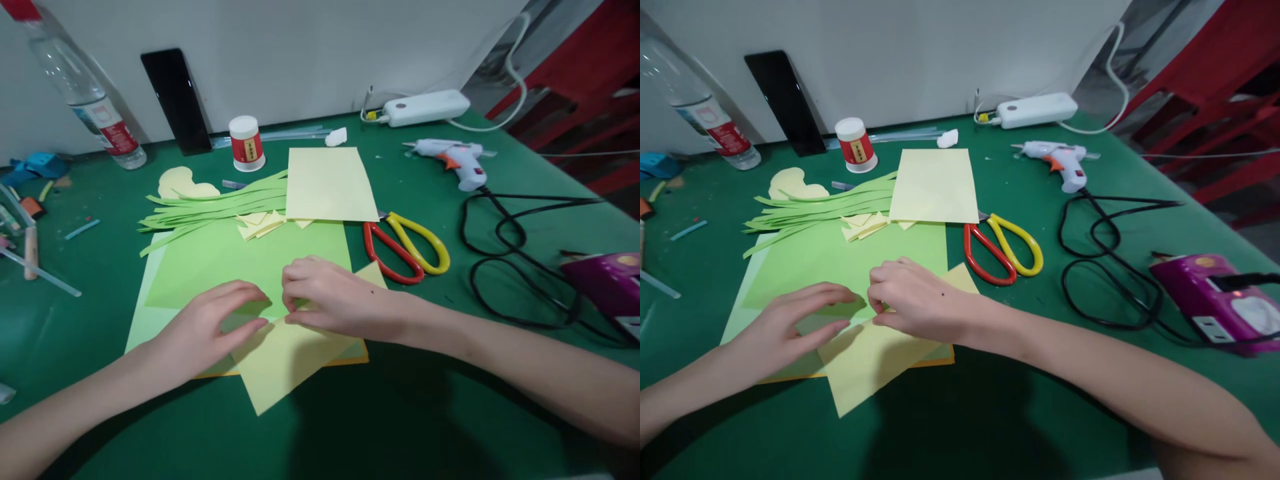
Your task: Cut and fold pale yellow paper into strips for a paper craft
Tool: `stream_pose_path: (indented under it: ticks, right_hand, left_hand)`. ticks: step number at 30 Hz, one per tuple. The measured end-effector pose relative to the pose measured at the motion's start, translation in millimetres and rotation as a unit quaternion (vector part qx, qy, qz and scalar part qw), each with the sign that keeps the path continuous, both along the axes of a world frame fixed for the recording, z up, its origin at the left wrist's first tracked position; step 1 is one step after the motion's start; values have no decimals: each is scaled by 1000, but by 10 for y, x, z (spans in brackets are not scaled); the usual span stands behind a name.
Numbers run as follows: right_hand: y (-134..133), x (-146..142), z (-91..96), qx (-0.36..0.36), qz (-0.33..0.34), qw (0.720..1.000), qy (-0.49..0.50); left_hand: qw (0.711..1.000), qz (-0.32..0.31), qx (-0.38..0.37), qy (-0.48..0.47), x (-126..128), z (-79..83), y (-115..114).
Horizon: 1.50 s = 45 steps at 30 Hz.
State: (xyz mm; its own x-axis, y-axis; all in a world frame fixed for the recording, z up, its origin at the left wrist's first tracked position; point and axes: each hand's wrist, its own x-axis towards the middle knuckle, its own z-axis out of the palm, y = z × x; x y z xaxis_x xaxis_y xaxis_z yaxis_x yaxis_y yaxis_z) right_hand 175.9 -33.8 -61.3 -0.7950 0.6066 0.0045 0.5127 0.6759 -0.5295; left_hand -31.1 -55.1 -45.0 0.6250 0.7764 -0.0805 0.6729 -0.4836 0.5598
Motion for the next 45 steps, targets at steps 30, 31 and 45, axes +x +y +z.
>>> stream_pose_path:
  ticks: [30, 31, 45]
  right_hand:
    - [11, 209, 702, 303, -239, 914, 126]
    - [14, 234, 721, 291, -242, 918, 120]
    - [-40, 70, 588, 246, -190, 945, 100]
  left_hand:
    - [950, 168, 249, -81, 35, 620, 661]
    - [944, 180, 262, -86, 14, 627, 680]
    - [921, -49, 372, -110, 376, 396, 302]
